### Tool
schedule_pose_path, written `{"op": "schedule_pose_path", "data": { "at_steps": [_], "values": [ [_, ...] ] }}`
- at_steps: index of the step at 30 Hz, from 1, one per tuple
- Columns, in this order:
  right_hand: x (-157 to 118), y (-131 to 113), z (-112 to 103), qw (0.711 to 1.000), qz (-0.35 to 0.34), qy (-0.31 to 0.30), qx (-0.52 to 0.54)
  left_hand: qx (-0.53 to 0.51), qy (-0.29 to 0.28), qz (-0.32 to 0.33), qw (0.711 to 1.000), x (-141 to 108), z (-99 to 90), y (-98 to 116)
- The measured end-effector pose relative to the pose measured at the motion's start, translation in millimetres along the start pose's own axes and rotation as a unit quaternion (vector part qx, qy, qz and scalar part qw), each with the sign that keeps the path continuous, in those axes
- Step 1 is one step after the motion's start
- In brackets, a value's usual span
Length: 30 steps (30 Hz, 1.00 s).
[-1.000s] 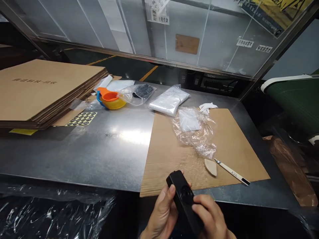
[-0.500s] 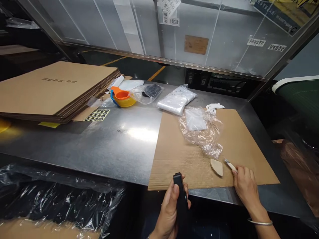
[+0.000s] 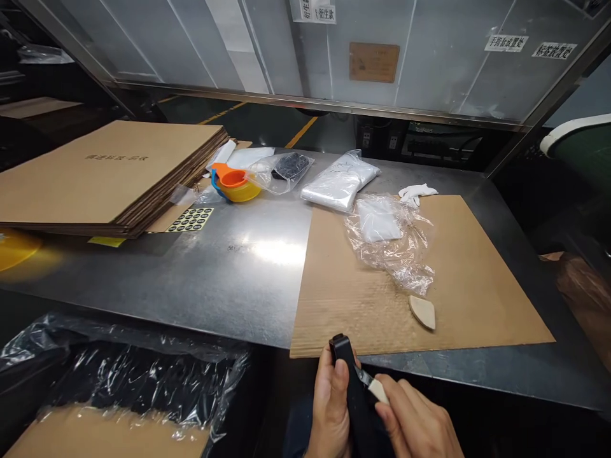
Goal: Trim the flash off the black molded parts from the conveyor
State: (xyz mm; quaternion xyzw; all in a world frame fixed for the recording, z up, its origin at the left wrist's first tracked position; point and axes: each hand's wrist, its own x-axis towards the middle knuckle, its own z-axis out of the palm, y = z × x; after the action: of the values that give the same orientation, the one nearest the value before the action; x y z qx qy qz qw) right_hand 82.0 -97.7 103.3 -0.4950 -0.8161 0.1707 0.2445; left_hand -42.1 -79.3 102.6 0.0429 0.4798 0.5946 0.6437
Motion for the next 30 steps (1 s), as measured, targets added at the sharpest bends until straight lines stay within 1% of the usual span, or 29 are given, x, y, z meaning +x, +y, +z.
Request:
{"op": "schedule_pose_path", "data": {
  "at_steps": [4, 9, 16, 23, 30],
  "values": [
    [-4, 1, 7, 1.000, -0.002, 0.013, -0.027, -0.004, 0.029, 0.003, 1.000, -1, 1.2, 0],
    [-3, -5, 7, 0.998, 0.026, 0.044, -0.025, -0.008, 0.054, 0.005, 0.998, -2, 3.1, 0],
    [-3, -7, 10, 0.998, 0.034, 0.042, -0.023, -0.005, 0.052, 0.020, 0.998, -2, 5.0, 3],
    [-1, -4, 6, 0.999, 0.013, 0.033, -0.033, -0.005, 0.047, 0.031, 0.998, -2, 4.8, 2],
    [-2, -8, 14, 0.997, 0.053, 0.057, 0.001, 0.011, 0.042, 0.034, 0.998, -1, 1.4, -1]
  ]
}}
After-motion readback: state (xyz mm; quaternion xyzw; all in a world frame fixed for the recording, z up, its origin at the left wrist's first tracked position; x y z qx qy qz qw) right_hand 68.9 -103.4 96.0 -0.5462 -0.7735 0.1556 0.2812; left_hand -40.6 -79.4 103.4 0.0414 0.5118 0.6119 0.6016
